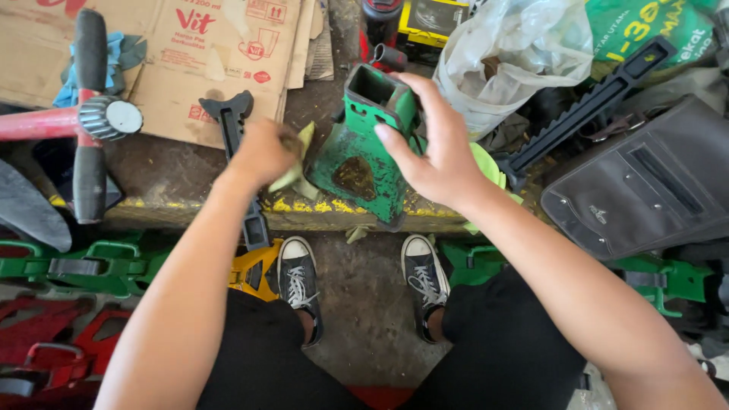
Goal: Cleaning various components of a mechanical car jack with a cloth.
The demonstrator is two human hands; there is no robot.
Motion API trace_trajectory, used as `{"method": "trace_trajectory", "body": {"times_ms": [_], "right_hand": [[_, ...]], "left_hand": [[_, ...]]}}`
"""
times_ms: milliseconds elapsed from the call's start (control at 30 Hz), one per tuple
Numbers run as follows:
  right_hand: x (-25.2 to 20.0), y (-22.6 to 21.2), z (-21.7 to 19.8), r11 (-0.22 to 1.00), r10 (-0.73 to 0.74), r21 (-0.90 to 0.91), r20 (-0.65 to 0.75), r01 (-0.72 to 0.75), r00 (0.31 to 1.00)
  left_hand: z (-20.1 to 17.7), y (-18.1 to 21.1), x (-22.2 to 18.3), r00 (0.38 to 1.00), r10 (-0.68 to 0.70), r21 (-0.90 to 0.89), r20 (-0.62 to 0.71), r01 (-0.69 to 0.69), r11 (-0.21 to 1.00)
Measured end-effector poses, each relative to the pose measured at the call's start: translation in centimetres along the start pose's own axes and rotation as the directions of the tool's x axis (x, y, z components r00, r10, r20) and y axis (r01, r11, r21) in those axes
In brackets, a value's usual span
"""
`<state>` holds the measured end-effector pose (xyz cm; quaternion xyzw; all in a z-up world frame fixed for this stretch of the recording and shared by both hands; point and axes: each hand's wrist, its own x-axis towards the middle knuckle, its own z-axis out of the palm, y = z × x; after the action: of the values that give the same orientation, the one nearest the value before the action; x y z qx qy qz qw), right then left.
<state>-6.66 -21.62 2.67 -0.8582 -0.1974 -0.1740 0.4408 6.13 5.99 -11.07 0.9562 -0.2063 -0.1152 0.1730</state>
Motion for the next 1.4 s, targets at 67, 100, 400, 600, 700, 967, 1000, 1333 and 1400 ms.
{"method": "trace_trajectory", "body": {"times_ms": [67, 100, 400, 600, 700, 967, 1000, 1333, 1400], "right_hand": [[0.5, 0.4, 0.7, 1.0, 0.015, -0.007, -0.011, -0.015, 1.0], [0.8, 0.6, 1.2, 1.0, 0.026, -0.013, -0.017, -0.026, 1.0], [1.4, 1.5, 2.7, 0.985, -0.141, -0.117, -0.152, 0.123, 0.978], [1.3, 1.6, 2.7, 0.993, -0.094, -0.082, -0.128, 0.084, 0.987], [1.4, 1.8, 2.5, 0.993, -0.12, -0.018, -0.111, 0.119, 0.986], [1.5, 11.3, 3.6, 0.517, 0.248, 0.848, -0.022, -0.114, 0.969], [1.5, 12.5, 4.1, 0.512, 0.26, 0.844, 0.023, -0.159, 0.965], [4.6, 7.0, 2.9, 0.45, 0.268, 0.846, 0.177, -0.286, 0.947], [4.9, 7.4, 3.0, 0.485, 0.261, 0.818, 0.202, -0.31, 0.944]], "left_hand": [[-2.1, 1.7, -0.1, 0.994, -0.034, -0.365, -0.102, -0.005, 0.931], [-3.1, 2.4, -0.2, 0.977, -0.11, -0.679, -0.181, -0.043, 0.733], [-2.5, 10.6, 0.6, 0.936, -0.105, -0.84, -0.337, -0.248, 0.482], [-2.4, 9.7, 1.3, 0.816, 0.098, -0.636, -0.57, -0.514, 0.576], [-2.1, 9.1, 1.8, 0.931, 0.04, -0.762, -0.362, -0.32, 0.563], [-0.4, 9.0, 4.1, 0.913, -0.064, -0.771, -0.403, -0.3, 0.562], [-0.5, 9.0, 4.3, 0.92, -0.109, -0.808, -0.375, -0.267, 0.525], [-4.9, 11.9, 3.4, 0.949, -0.314, -1.0, -0.022, -0.028, -0.012], [-4.7, 11.7, 3.9, 0.956, -0.291, -0.998, 0.04, 0.024, -0.059]]}}
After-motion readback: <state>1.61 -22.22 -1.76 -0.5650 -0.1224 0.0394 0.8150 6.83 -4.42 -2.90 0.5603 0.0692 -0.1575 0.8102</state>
